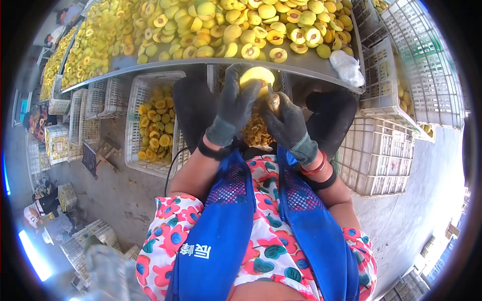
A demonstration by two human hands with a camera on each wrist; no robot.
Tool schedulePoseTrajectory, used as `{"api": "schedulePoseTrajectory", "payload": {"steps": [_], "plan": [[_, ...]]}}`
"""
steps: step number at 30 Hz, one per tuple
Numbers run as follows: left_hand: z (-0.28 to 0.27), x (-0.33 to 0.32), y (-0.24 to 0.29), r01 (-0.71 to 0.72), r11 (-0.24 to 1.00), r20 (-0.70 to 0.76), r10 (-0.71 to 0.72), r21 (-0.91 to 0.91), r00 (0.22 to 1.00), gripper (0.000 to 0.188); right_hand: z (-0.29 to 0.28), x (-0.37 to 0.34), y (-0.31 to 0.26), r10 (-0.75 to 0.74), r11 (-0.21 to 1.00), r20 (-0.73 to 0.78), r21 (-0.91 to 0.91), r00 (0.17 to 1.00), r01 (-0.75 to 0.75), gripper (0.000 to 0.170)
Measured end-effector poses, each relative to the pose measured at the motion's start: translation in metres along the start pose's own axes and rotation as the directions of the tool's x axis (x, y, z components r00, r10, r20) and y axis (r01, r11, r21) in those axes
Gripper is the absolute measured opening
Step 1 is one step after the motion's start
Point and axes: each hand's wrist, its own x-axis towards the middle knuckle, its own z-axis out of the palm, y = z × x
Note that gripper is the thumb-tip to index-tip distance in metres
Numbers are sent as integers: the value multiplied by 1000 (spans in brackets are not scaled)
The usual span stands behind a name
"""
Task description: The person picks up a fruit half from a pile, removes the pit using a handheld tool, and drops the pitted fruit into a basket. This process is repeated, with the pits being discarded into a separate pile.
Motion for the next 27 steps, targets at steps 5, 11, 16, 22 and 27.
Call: {"api": "schedulePoseTrajectory", "payload": {"steps": [5,11,16,22,27], "plan": [[-1,-3,-9,-134,990,82,130,48,988,40,6,-1,8,45,995,-1,94,999,-44,24],[7,-9,-13,-156,986,59,153,61,987,40,17,1,7,30,984,-39,175,999,-22,22],[6,-9,-17,-253,958,55,248,136,967,41,17,3,8,46,982,12,183,999,-47,21],[3,-11,-16,-278,951,74,270,132,960,42,16,4,2,186,879,154,415,970,-234,21],[5,-11,-15,-320,929,84,310,187,947,43,15,5,5,159,872,196,433,968,-230,21]]}}
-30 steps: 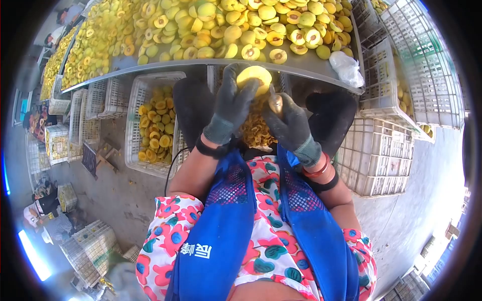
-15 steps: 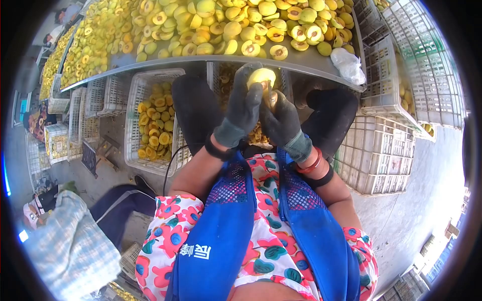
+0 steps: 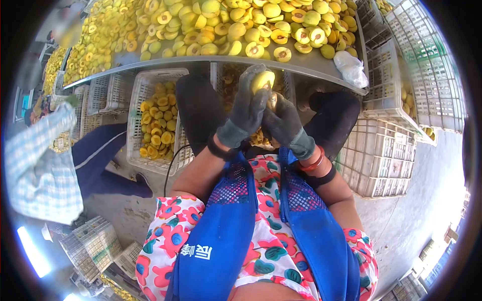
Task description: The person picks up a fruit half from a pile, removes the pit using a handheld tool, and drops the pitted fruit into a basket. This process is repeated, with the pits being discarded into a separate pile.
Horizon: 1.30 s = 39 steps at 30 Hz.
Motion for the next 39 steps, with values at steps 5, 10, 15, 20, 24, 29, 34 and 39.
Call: {"api": "schedulePoseTrajectory", "payload": {"steps": [5,10,15,20,24,29,34,39], "plan": [[-3,-2,0,10,1000,9,-9,-20,1000,42,-8,-2,-9,163,966,181,172,970,-194,18],[-8,-5,0,74,992,39,-71,-101,997,40,-6,-3,-14,152,984,169,66,974,-165,15],[-9,-4,0,19,995,61,-12,-100,998,39,-5,-5,-20,214,948,243,181,946,-261,14],[-9,2,1,76,982,88,-62,-172,994,39,-10,-5,-20,235,942,285,169,929,-290,17],[-10,-1,-11,193,927,147,-153,-322,977,38,-13,-3,-30,295,952,307,-17,905,-304,17],[-17,0,-12,121,914,216,-37,-387,976,35,-28,-6,-26,391,755,519,291,760,-587,14],[-13,-4,-11,177,874,98,-149,-452,984,41,-14,-3,-7,213,672,569,504,794,-542,18],[-54,6,2,384,754,-269,-582,-533,768,32,-8,4,-11,280,840,526,272,803,-470,12]]}}
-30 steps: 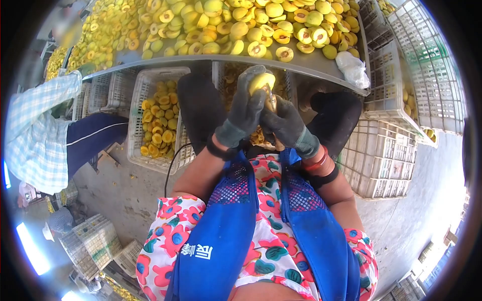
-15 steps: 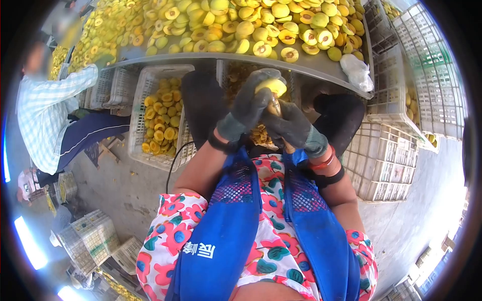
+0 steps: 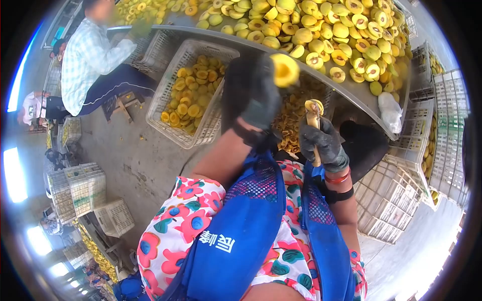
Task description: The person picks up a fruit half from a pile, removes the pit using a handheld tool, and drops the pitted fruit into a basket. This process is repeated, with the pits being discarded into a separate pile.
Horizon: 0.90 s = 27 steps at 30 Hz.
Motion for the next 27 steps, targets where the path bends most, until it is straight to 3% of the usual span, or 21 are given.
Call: {"api": "schedulePoseTrajectory", "payload": {"steps": [1,2,3,4,6,7,8,9,10,13,14,15,17,19,20,22,25,27], "plan": [[-19,7,-7,-119,975,-65,133,186,989,31,-1,2,3,-8,1000,-20,-7,1000,7,12],[-51,16,-12,-265,850,-60,326,454,943,31,-5,4,7,-20,1000,-48,-17,999,20,12],[-85,25,-16,-340,643,-17,481,686,876,31,-8,4,10,-38,999,-83,-25,996,36,12],[-119,30,-13,-342,483,30,544,806,838,31,-9,3,10,-60,995,-136,-93,989,48,13],[-181,34,9,-325,385,72,544,864,836,31,-17,1,12,-42,998,-203,-54,978,32,13],[-199,24,18,-108,443,-107,434,890,895,34,-20,2,14,-29,999,-227,-31,974,23,13],[-228,20,23,48,177,-109,354,983,929,40,-23,3,16,-15,1000,-278,-30,960,7,13],[-240,16,29,253,75,-263,200,965,944,47,-25,4,16,-21,1000,-295,-27,955,13,13],[-246,18,31,389,-147,-377,103,910,920,50,-26,4,17,-22,1000,-311,-23,950,15,13],[-228,32,22,123,-246,-51,278,962,959,47,-31,7,22,-54,996,-324,-88,945,27,14],[-204,44,13,66,-5,-60,355,998,933,42,-32,8,23,-53,992,-333,-127,941,10,15],[-186,62,-2,-124,24,107,357,992,928,40,-32,10,22,-51,986,-341,-167,939,-7,15],[-124,84,-19,-449,23,408,373,893,833,34,-30,11,21,-61,984,-362,-178,930,-5,16],[-51,90,-40,-488,-148,508,341,860,791,37,-28,10,20,-68,981,-377,-194,924,-7,17],[-24,108,-57,-478,-27,463,300,878,834,42,-28,8,19,-69,979,-386,-204,920,-12,17],[21,123,-77,-412,-166,429,90,896,899,50,-29,5,17,-83,975,-397,-221,914,-7,17],[51,153,-122,-303,-295,277,-128,906,952,46,-32,-2,17,-106,975,-420,-224,901,10,18],[52,157,-141,-338,-267,345,-20,903,938,36,-38,-4,18,-110,977,-447,-211,888,14,19]]}}
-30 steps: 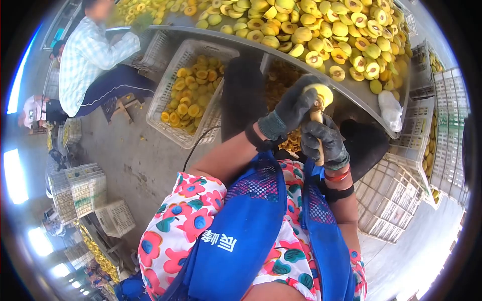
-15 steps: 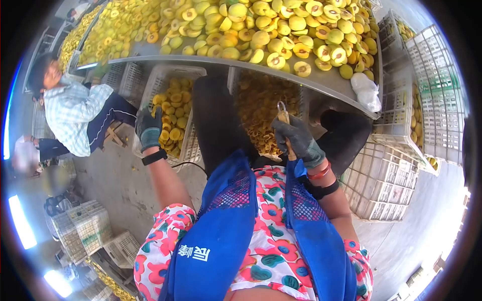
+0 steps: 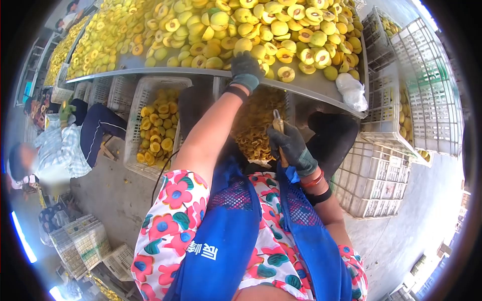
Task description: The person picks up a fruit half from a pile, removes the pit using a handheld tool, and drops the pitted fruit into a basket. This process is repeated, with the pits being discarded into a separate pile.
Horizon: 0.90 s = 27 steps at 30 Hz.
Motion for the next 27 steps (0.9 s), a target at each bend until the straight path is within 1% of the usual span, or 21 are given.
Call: {"api": "schedulePoseTrajectory", "payload": {"steps": [2,5,6,8,9,10,11,12,13,15,16,18,19,22,25,27], "plan": [[4,-3,0,-29,998,-63,25,-61,998,35,-4,0,1,-21,1000,-8,4,1000,21,19],[4,-6,-2,-71,977,-42,64,-203,997,40,-5,0,-1,-35,999,-2,22,999,35,17],[1,-8,-3,-68,951,-37,60,-301,998,39,-5,0,-3,-38,999,2,26,999,38,16],[-3,-17,-7,-65,870,-26,59,-488,998,39,-3,4,-10,-161,986,-133,-53,978,155,14],[-3,-26,-10,-181,724,-161,98,-666,982,43,-3,4,-10,-216,975,-205,-92,955,201,13],[-18,-39,-8,-204,641,-177,107,-740,978,43,-6,8,-10,-376,916,-292,-259,879,306,14],[-35,-49,-5,-226,550,-195,115,-804,974,43,-11,15,-11,-534,821,-343,-430,772,376,16],[-52,-63,-1,-243,452,-213,117,-858,970,43,-15,20,-13,-679,694,-354,-595,643,405,17],[-62,-78,4,-210,386,-173,128,-898,977,43,-16,20,-22,-734,634,-354,-664,580,396,22],[-79,-103,8,-143,256,-106,152,-956,983,42,-13,24,-30,-817,550,-321,-683,478,481,23],[-86,-114,10,-175,300,-135,148,-938,980,43,-9,25,-31,-851,506,-304,-689,428,519,23],[-94,-130,13,-226,388,-186,139,-893,973,44,1,18,-35,-833,524,-305,-705,462,478,24],[-93,-134,12,-218,433,-180,127,-875,975,44,5,15,-35,-820,534,-307,-713,483,454,24],[-102,-147,18,-224,389,-197,109,-894,974,44,13,17,-25,-905,376,-221,-817,364,438,26],[-99,-153,21,-235,337,-220,81,-912,972,41,15,14,-20,-830,486,-248,-761,499,430,30],[-98,-155,27,-122,298,-136,-25,-947,990,37,25,6,-17,-828,491,-219,-728,516,478,30]]}}
